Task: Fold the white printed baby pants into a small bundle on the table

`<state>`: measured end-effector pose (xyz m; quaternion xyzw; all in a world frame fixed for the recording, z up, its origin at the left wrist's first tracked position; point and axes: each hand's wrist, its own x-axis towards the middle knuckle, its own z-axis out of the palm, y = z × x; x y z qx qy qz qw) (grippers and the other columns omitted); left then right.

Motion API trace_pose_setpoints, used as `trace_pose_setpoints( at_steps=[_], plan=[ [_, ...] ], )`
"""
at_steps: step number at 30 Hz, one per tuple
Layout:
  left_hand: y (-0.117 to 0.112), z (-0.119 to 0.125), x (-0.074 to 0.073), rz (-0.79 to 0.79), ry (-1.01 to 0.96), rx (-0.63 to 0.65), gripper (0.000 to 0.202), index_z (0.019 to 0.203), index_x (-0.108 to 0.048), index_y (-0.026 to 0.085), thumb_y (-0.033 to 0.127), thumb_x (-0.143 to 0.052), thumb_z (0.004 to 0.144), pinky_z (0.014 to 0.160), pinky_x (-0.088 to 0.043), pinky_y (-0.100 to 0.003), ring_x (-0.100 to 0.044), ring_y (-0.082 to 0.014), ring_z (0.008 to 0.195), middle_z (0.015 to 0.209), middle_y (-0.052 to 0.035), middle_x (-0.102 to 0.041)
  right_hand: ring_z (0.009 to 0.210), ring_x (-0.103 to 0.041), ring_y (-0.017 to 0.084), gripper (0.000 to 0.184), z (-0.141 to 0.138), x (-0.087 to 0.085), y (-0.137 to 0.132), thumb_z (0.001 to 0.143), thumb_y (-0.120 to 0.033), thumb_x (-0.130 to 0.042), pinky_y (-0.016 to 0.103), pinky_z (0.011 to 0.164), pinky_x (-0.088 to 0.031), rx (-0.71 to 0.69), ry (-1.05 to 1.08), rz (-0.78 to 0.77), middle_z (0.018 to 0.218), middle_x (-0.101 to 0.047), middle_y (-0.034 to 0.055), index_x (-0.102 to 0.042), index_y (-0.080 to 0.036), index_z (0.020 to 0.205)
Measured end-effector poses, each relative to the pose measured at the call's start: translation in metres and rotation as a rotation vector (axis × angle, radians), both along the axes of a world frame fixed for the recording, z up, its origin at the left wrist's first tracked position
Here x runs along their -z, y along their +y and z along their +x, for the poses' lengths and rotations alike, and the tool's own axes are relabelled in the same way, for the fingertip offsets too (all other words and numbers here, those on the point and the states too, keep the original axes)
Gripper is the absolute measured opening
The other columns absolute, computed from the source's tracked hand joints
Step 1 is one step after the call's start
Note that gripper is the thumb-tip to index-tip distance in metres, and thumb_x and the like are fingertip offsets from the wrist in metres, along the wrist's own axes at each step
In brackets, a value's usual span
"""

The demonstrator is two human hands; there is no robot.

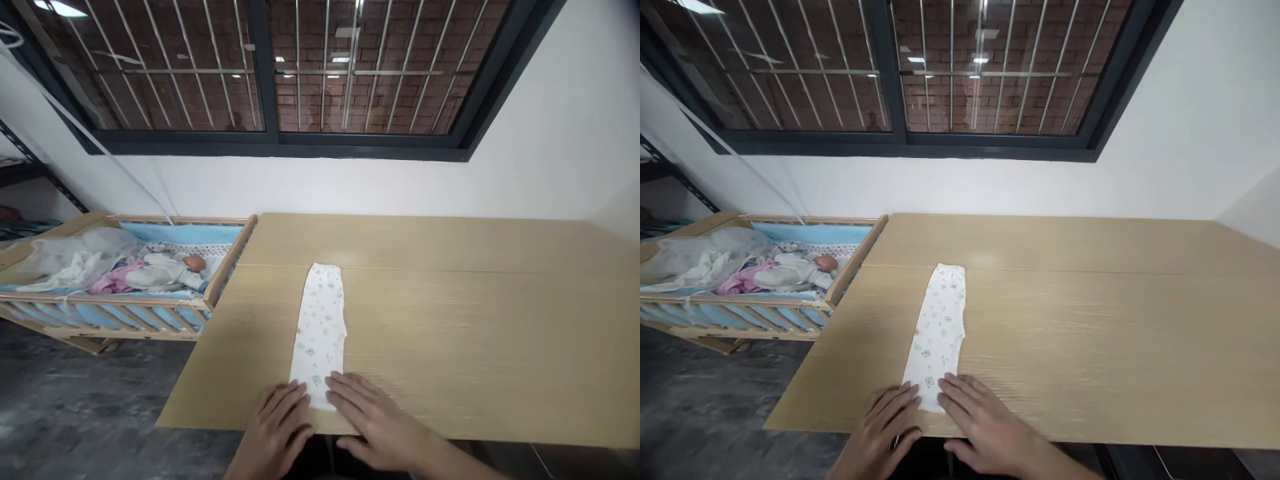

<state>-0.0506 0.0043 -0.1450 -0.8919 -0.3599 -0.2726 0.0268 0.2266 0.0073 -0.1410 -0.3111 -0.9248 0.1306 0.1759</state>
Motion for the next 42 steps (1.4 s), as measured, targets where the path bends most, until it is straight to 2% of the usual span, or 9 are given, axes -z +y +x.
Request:
trace_pose_setpoints(
  at_steps=[6, 12, 19, 23, 27, 30, 33, 38, 42],
  plan=[
    [-0.020, 0.001, 0.002, 0.087, 0.082, 0.197, 0.033, 0.122, -0.067, 0.022, 0.014, -0.040, 0.104, 0.099, -0.054, -0.028, -0.069, -0.0152, 0.108, 0.116, -0.0033, -0.076, 0.117, -0.067, 0.032, 0.056, 0.009, 0.025, -0.031, 0.101, -0.008, -0.043, 0.051, 0.100, -0.058, 0.050, 0.231, 0.165, 0.128, -0.071, 0.0120, -0.042, -0.024, 0.154],
    [0.002, 0.008, -0.029, 0.038, 0.013, 0.162, 0.047, 0.143, -0.051, 0.020, 0.007, -0.039, 0.099, 0.099, -0.054, -0.030, -0.070, -0.0163, 0.104, 0.114, -0.0084, -0.075, 0.111, -0.065, 0.030, 0.037, 0.011, -0.020, -0.009, 0.106, -0.021, -0.047, 0.043, 0.092, -0.060, 0.228, 0.436, -0.075, 0.119, -0.066, 0.0126, -0.055, -0.029, 0.141],
    [0.151, 0.054, -0.074, -0.313, -0.030, -0.028, 0.032, 0.121, -0.065, 0.020, 0.014, -0.043, 0.099, 0.104, -0.047, -0.035, -0.060, -0.0199, 0.114, 0.119, -0.0067, -0.069, 0.091, -0.063, 0.027, 0.023, 0.018, -0.034, 0.136, 0.102, -0.035, -0.056, 0.041, 0.086, -0.055, 0.458, 0.626, -0.078, 0.097, -0.066, 0.0081, -0.066, -0.021, 0.117],
    [0.236, 0.085, -0.063, -0.360, -0.041, -0.156, 0.034, 0.105, -0.070, 0.015, 0.015, -0.036, 0.100, 0.095, -0.048, -0.031, -0.062, -0.0198, 0.105, 0.108, -0.0100, -0.070, 0.093, -0.064, 0.024, 0.013, 0.022, -0.014, 0.219, 0.093, -0.025, -0.059, 0.034, 0.087, -0.053, 0.629, 0.542, -0.184, 0.101, -0.067, 0.0084, -0.069, -0.018, 0.098],
    [0.271, 0.102, -0.043, -0.383, -0.005, -0.239, 0.032, 0.094, -0.071, 0.013, 0.014, -0.039, 0.099, 0.088, -0.048, -0.029, -0.064, -0.0200, 0.097, 0.101, -0.0116, -0.072, 0.083, -0.065, 0.022, 0.012, 0.018, 0.006, 0.253, 0.090, -0.018, -0.057, 0.030, 0.079, -0.053, 0.718, 0.441, -0.245, 0.091, -0.068, 0.0062, -0.069, -0.016, 0.091],
    [0.261, 0.108, -0.039, -0.350, -0.003, -0.314, 0.030, 0.103, -0.070, 0.012, 0.015, -0.040, 0.099, 0.092, -0.047, -0.032, -0.063, -0.0218, 0.104, 0.109, -0.0137, -0.071, 0.087, -0.066, 0.024, 0.016, 0.016, 0.009, 0.252, 0.092, -0.016, -0.053, 0.033, 0.082, -0.054, 0.756, 0.391, -0.247, 0.095, -0.070, 0.0090, -0.069, -0.014, 0.097],
    [0.218, 0.109, -0.037, -0.275, -0.024, -0.409, 0.036, 0.130, -0.058, 0.010, 0.023, -0.039, 0.102, 0.103, -0.043, -0.043, -0.055, -0.0290, 0.123, 0.134, -0.0207, -0.061, 0.114, -0.061, 0.029, 0.030, 0.015, -0.004, 0.235, 0.098, -0.019, -0.051, 0.040, 0.101, -0.048, 0.742, 0.364, -0.164, 0.123, -0.065, 0.0172, -0.063, -0.012, 0.125],
    [0.109, 0.106, 0.000, -0.080, 0.020, -0.459, 0.048, 0.140, -0.051, 0.007, 0.034, -0.040, 0.102, 0.108, -0.041, -0.052, -0.045, -0.0365, 0.138, 0.147, -0.0227, -0.052, 0.147, -0.034, 0.028, 0.051, 0.002, -0.030, 0.184, 0.108, -0.033, -0.044, 0.047, 0.121, -0.029, 0.088, 0.138, 0.060, 0.160, -0.039, 0.0136, -0.038, -0.021, 0.157],
    [0.063, 0.104, 0.032, -0.045, 0.115, -0.433, 0.044, 0.137, -0.056, 0.009, 0.032, -0.044, 0.101, 0.103, -0.046, -0.047, -0.050, -0.0318, 0.136, 0.140, -0.0193, -0.060, 0.153, -0.022, 0.021, 0.056, -0.013, -0.017, 0.168, 0.111, -0.036, -0.038, 0.040, 0.124, -0.023, -0.251, -0.024, -0.043, 0.168, -0.023, 0.0078, -0.023, -0.024, 0.163]
  ],
)
